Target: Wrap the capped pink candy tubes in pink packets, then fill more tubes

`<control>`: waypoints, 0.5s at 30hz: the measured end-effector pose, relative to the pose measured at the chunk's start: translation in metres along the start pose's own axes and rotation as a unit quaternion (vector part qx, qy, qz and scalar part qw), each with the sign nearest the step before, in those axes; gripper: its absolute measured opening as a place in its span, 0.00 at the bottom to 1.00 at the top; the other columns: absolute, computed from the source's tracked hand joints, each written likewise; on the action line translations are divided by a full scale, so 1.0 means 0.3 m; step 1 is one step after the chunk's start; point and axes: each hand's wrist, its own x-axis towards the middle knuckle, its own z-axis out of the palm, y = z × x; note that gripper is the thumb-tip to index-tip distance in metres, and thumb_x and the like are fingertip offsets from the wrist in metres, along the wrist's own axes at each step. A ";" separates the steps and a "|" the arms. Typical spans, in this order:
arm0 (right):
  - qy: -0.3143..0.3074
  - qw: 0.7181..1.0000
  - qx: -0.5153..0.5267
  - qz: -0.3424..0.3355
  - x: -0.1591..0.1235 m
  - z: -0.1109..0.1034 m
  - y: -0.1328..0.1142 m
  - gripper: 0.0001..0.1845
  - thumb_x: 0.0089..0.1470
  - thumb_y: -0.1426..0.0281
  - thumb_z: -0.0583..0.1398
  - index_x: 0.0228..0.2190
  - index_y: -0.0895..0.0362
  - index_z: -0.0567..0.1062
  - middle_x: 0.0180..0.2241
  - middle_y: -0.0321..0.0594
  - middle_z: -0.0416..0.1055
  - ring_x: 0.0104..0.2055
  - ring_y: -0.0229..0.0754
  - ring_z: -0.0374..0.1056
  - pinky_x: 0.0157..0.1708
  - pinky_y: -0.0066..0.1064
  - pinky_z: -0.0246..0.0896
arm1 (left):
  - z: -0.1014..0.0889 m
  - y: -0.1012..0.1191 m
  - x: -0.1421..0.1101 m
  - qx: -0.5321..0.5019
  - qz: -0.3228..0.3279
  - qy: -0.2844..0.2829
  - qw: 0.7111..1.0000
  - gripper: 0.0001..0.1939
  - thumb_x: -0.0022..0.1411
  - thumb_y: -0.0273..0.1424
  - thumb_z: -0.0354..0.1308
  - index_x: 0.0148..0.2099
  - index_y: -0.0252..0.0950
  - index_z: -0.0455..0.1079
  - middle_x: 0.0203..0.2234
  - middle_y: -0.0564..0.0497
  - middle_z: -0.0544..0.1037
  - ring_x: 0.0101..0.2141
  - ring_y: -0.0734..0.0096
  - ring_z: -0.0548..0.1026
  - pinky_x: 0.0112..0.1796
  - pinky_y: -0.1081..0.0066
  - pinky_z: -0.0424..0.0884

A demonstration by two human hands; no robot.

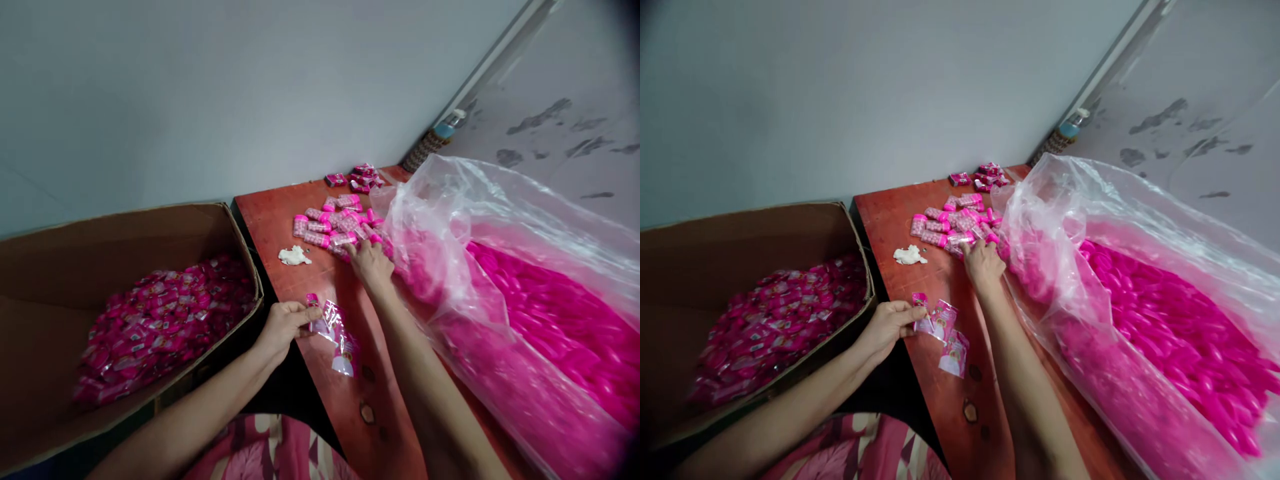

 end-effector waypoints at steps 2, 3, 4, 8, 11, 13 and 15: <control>-0.010 0.999 0.002 -0.045 -0.010 0.020 0.023 0.23 0.54 0.56 0.49 0.45 0.58 0.68 0.46 0.55 0.64 0.44 0.56 0.65 0.39 0.47 0.59 | -0.016 0.009 0.006 -0.032 -0.002 0.012 0.999 0.13 0.39 0.33 0.68 0.20 0.29 0.70 0.17 0.49 0.74 0.19 0.77 0.71 0.22 0.77 0.69; -0.016 0.996 0.021 -0.085 -0.023 0.029 0.050 0.20 0.54 0.60 0.51 0.44 0.56 0.69 0.47 0.52 0.64 0.45 0.54 0.65 0.41 0.45 0.59 | -0.024 0.014 0.011 -0.050 -0.002 0.014 0.999 0.12 0.39 0.32 0.68 0.21 0.29 0.70 0.18 0.49 0.75 0.20 0.76 0.71 0.22 0.76 0.70; -0.023 0.990 0.049 -0.131 -0.040 0.037 0.087 0.18 0.53 0.63 0.52 0.43 0.56 0.69 0.49 0.50 0.63 0.47 0.52 0.64 0.43 0.42 0.58 | -0.032 0.018 0.016 -0.068 -0.002 0.014 0.998 0.12 0.40 0.32 0.68 0.22 0.29 0.71 0.20 0.48 0.75 0.21 0.76 0.72 0.23 0.76 0.71; -0.037 0.957 0.190 -0.214 -0.121 0.042 0.248 0.16 0.52 0.66 0.53 0.43 0.55 0.69 0.51 0.45 0.63 0.49 0.46 0.63 0.46 0.38 0.58 | -0.040 0.028 0.030 -0.126 -0.005 -0.010 0.992 0.10 0.46 0.31 0.65 0.29 0.28 0.73 0.25 0.46 0.77 0.26 0.71 0.75 0.28 0.73 0.74; -0.001 0.972 0.203 -0.118 -0.161 0.019 0.295 0.21 0.52 0.60 0.53 0.46 0.57 0.66 0.46 0.47 0.68 0.42 0.47 0.68 0.40 0.38 0.62 | -0.023 0.029 0.029 -0.142 -0.009 -0.024 0.990 0.08 0.48 0.28 0.63 0.30 0.27 0.72 0.26 0.44 0.77 0.28 0.69 0.76 0.30 0.72 0.75; 0.023 0.987 0.142 -0.076 -0.169 0.002 0.279 0.24 0.52 0.57 0.53 0.46 0.59 0.66 0.43 0.50 0.69 0.42 0.49 0.68 0.38 0.39 0.62 | -0.010 0.030 0.026 -0.147 -0.010 -0.019 0.989 0.06 0.49 0.26 0.63 0.30 0.27 0.72 0.25 0.45 0.77 0.27 0.69 0.76 0.30 0.72 0.75; 0.012 0.996 0.059 -0.068 -0.166 -0.005 0.241 0.26 0.50 0.54 0.54 0.44 0.60 0.67 0.42 0.52 0.69 0.43 0.52 0.67 0.38 0.40 0.61 | -0.002 0.032 0.021 -0.154 -0.011 -0.007 0.988 0.05 0.49 0.25 0.62 0.30 0.27 0.71 0.25 0.47 0.77 0.27 0.70 0.76 0.29 0.72 0.75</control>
